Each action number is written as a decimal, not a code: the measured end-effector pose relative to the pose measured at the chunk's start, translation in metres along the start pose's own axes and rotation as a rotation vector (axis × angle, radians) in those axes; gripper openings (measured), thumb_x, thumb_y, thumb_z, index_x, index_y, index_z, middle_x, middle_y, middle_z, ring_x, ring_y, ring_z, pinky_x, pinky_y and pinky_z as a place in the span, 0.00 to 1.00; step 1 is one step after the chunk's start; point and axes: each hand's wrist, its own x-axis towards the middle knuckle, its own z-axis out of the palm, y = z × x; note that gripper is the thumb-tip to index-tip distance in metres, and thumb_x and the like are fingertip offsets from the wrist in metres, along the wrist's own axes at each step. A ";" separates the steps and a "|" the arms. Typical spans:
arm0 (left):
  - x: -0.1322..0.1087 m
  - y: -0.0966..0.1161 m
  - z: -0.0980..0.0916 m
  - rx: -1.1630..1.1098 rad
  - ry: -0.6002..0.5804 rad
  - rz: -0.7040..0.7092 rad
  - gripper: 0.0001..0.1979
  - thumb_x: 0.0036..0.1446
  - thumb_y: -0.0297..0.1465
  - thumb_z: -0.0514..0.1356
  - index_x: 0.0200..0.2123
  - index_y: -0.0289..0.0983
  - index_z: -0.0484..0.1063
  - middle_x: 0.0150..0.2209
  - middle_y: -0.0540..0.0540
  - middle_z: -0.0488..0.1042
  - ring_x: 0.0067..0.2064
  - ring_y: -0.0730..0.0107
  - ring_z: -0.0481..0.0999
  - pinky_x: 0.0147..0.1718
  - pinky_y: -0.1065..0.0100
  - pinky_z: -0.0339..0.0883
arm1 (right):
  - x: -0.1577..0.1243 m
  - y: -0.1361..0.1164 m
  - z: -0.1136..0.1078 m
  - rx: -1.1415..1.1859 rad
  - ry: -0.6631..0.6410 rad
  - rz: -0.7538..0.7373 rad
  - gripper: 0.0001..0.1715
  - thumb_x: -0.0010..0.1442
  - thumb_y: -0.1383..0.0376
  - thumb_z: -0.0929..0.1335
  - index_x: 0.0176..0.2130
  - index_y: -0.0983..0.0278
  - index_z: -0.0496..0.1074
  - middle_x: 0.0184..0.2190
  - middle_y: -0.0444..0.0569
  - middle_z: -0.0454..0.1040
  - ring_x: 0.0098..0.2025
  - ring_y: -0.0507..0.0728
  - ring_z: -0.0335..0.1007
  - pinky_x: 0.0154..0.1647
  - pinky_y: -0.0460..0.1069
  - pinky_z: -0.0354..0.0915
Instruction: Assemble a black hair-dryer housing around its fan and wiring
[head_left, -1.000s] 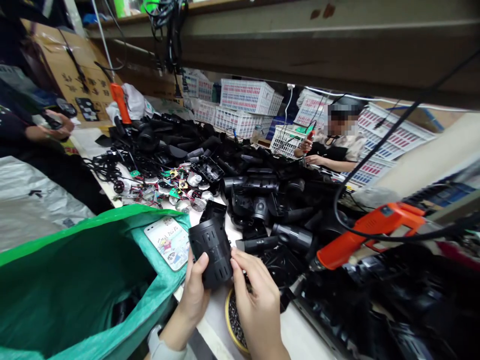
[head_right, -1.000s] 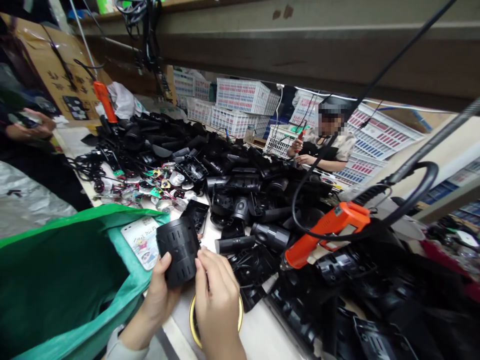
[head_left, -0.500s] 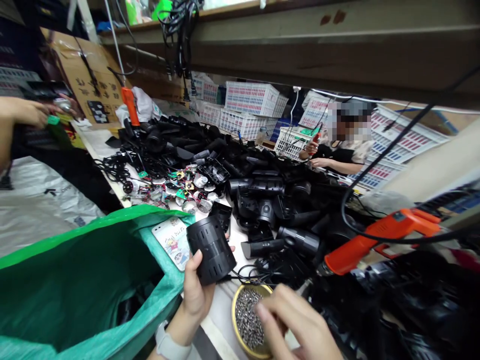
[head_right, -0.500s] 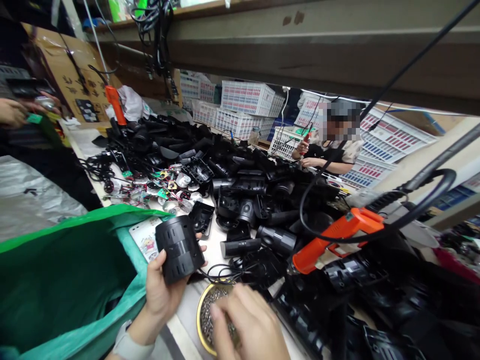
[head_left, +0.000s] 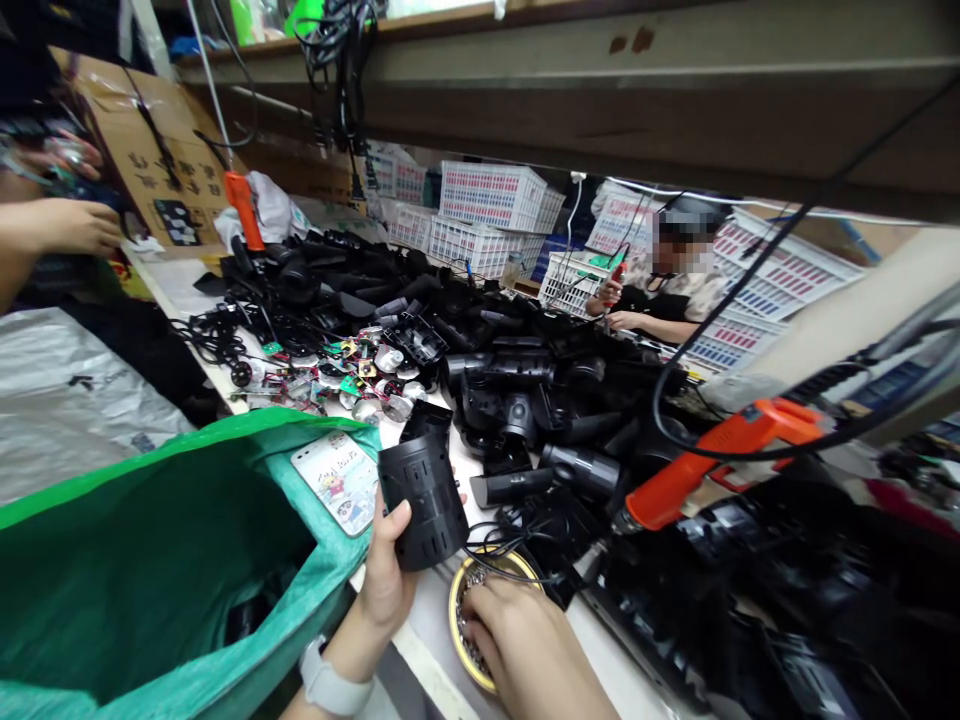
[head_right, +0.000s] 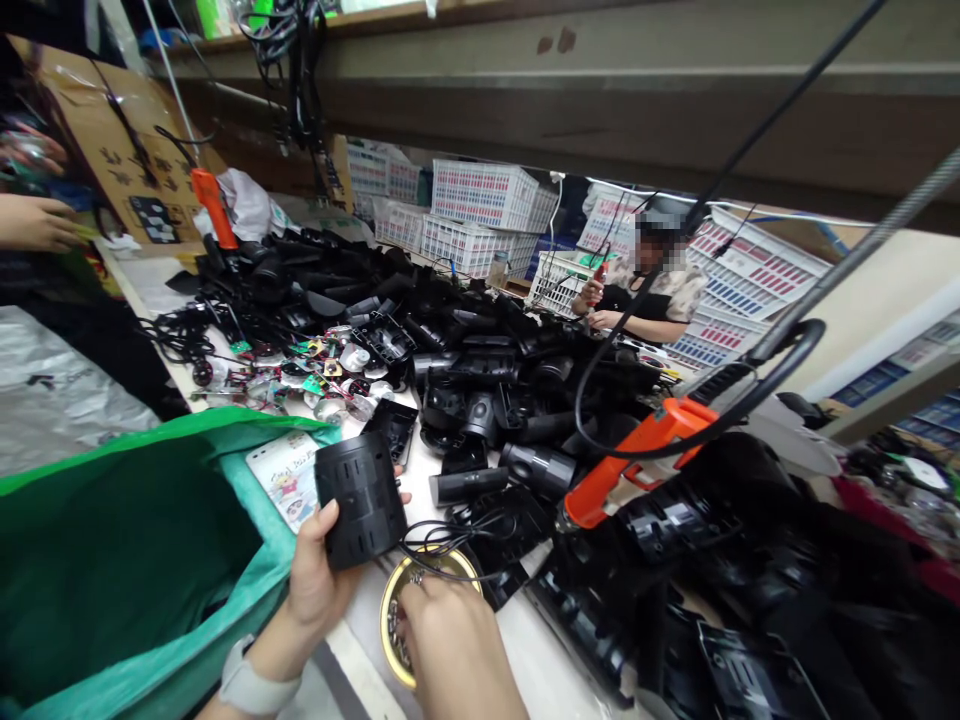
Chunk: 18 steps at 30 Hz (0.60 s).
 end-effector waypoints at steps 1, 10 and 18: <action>0.000 0.000 0.000 0.009 -0.004 0.005 0.43 0.49 0.45 0.72 0.66 0.39 0.64 0.55 0.38 0.80 0.56 0.39 0.79 0.53 0.48 0.75 | -0.001 0.004 0.002 0.010 0.015 0.005 0.12 0.66 0.73 0.66 0.42 0.61 0.78 0.44 0.49 0.82 0.47 0.60 0.78 0.48 0.49 0.67; 0.000 0.001 0.001 0.028 -0.032 0.008 0.43 0.53 0.45 0.70 0.69 0.40 0.60 0.56 0.38 0.80 0.58 0.40 0.78 0.55 0.46 0.74 | -0.028 0.028 0.000 0.225 0.271 -0.151 0.11 0.69 0.71 0.60 0.39 0.58 0.68 0.37 0.45 0.77 0.39 0.56 0.75 0.38 0.47 0.65; 0.002 0.000 -0.001 0.071 -0.007 0.048 0.40 0.54 0.45 0.69 0.67 0.37 0.63 0.54 0.39 0.81 0.59 0.43 0.77 0.58 0.49 0.72 | -0.042 0.031 -0.025 0.453 0.287 -0.210 0.13 0.74 0.63 0.56 0.37 0.57 0.61 0.33 0.43 0.73 0.35 0.53 0.70 0.29 0.44 0.60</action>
